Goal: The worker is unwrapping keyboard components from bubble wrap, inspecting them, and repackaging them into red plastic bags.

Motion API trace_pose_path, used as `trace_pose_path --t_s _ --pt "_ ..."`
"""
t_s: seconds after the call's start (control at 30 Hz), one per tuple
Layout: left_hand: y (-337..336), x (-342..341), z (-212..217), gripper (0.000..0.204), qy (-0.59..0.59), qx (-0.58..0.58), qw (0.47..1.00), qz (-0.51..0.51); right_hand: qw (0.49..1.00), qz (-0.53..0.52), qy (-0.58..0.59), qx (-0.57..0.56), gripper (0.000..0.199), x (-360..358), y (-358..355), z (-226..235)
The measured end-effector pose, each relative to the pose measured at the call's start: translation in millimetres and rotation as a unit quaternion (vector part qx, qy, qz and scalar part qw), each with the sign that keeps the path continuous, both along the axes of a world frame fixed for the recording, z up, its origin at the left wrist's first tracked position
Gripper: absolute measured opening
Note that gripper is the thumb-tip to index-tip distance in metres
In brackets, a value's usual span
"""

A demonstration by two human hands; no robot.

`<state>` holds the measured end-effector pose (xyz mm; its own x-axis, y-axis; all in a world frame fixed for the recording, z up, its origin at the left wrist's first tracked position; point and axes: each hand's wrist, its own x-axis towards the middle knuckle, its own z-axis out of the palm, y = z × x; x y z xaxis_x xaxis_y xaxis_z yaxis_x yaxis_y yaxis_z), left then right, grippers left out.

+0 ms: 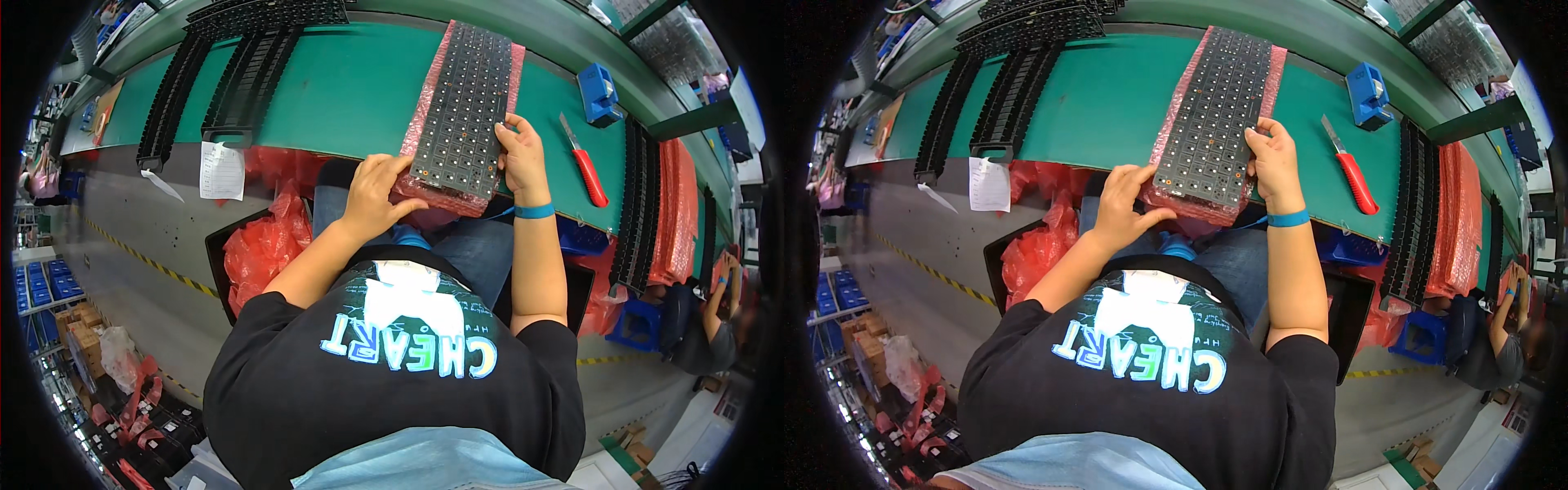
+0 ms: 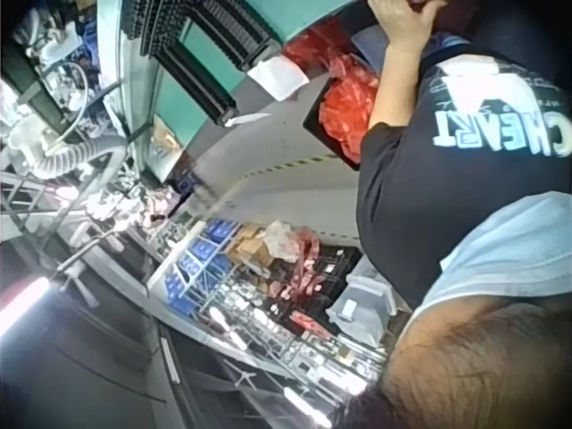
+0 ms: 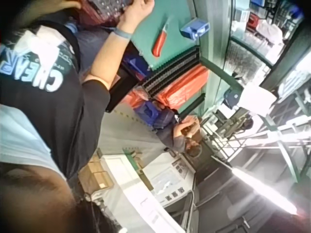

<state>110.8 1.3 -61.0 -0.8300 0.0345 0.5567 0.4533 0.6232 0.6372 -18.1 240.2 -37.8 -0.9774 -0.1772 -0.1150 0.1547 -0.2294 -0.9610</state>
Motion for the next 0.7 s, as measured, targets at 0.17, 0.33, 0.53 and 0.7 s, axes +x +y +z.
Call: trace_pose_path --t_s 0.17,0.33,0.53,0.7 --pt "-4 -1 -2 0.039 0.089 -0.164 0.982 0.0 1.0 -0.019 0.013 0.005 0.027 2 3 11" --pt "-2 -5 -4 0.029 0.186 -0.135 0.973 -0.027 0.999 -0.003 0.018 -0.035 0.026 1 21 9" --pt "-4 -9 -9 0.019 0.152 -0.143 0.975 -0.083 1.0 0.016 0.017 -0.017 0.025 16 19 13" --pt "-14 -11 8 0.017 0.088 -0.096 0.979 -0.154 0.999 -0.01 0.008 -0.036 0.026 16 8 10"
